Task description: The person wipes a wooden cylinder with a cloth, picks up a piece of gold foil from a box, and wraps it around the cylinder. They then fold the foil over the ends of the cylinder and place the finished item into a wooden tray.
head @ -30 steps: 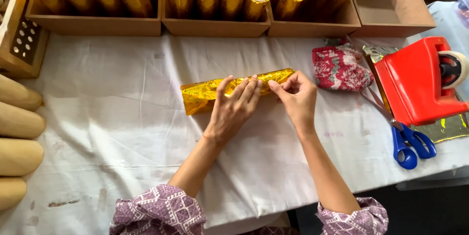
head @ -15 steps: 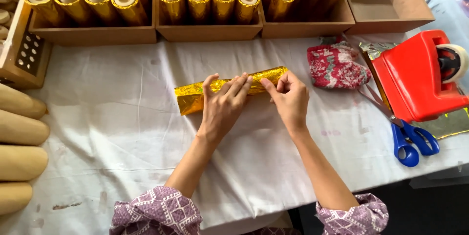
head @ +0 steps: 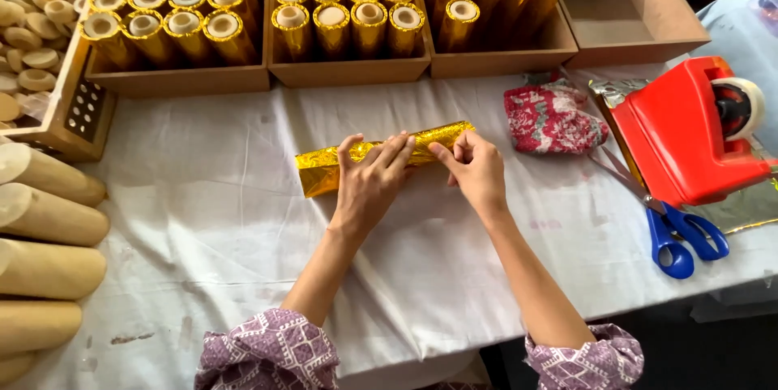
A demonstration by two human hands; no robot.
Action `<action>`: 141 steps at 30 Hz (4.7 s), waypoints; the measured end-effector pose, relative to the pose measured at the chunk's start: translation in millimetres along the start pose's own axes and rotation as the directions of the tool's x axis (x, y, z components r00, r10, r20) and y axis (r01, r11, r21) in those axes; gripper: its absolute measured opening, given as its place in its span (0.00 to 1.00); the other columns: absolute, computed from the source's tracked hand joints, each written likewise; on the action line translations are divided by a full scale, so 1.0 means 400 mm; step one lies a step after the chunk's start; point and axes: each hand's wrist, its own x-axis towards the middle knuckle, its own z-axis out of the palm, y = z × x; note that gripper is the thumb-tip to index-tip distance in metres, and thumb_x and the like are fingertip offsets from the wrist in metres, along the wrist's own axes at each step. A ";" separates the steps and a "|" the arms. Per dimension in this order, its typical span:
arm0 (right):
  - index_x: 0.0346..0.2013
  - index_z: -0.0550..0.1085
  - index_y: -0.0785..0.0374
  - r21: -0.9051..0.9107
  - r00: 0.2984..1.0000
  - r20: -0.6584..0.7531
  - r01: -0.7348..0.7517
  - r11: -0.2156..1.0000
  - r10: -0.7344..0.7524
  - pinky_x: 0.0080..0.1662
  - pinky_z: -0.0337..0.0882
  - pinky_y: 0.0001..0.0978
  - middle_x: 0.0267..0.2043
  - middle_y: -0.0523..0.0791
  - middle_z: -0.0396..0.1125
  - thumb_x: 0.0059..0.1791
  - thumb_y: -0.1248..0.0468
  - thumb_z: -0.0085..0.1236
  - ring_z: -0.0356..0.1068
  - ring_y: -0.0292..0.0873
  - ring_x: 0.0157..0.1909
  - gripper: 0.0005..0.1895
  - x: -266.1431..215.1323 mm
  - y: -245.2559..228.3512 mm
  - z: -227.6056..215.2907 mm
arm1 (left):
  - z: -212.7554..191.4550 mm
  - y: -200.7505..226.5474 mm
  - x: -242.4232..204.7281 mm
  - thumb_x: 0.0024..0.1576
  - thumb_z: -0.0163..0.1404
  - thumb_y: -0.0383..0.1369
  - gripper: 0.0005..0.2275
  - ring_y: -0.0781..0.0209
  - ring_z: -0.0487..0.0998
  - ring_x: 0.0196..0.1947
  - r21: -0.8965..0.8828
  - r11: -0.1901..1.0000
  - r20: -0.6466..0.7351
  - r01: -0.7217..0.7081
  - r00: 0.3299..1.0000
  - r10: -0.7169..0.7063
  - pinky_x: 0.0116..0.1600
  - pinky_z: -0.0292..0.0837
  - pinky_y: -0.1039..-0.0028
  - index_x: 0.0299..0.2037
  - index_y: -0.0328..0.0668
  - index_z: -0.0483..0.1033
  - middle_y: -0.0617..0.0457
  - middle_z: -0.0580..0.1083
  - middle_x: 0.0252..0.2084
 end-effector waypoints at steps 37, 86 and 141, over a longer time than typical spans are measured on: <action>0.64 0.69 0.55 -0.645 0.637 0.314 0.687 0.335 -0.704 0.65 0.57 0.49 0.61 0.45 0.68 0.39 0.55 0.70 0.65 0.47 0.64 0.39 -0.020 -0.050 -0.005 | 0.000 0.007 -0.024 0.61 0.51 0.38 0.19 0.69 0.73 0.62 0.066 0.998 -0.007 -0.021 1.000 0.021 0.72 0.48 0.55 0.63 0.45 0.75 0.57 0.73 0.65; 0.63 0.67 0.63 0.367 0.937 0.249 0.144 0.919 -0.247 0.58 0.75 0.35 0.54 0.43 0.71 0.44 0.57 0.72 0.72 0.38 0.57 0.36 -0.005 -0.007 -0.006 | -0.041 0.005 0.016 0.64 0.47 0.43 0.21 0.53 0.79 0.57 -0.690 0.231 0.429 0.686 0.644 -0.634 0.51 0.79 0.67 0.61 0.40 0.65 0.47 0.73 0.62; 0.44 0.78 0.65 -0.399 0.845 0.520 0.372 0.838 -0.127 0.42 0.76 0.38 0.37 0.48 0.78 0.38 0.54 0.73 0.79 0.44 0.37 0.25 0.130 -0.334 -0.189 | -0.179 -0.058 0.247 0.50 0.65 0.39 0.26 0.52 0.80 0.53 -0.708 0.630 0.332 0.320 0.938 -0.104 0.56 0.74 0.64 0.57 0.41 0.73 0.46 0.79 0.51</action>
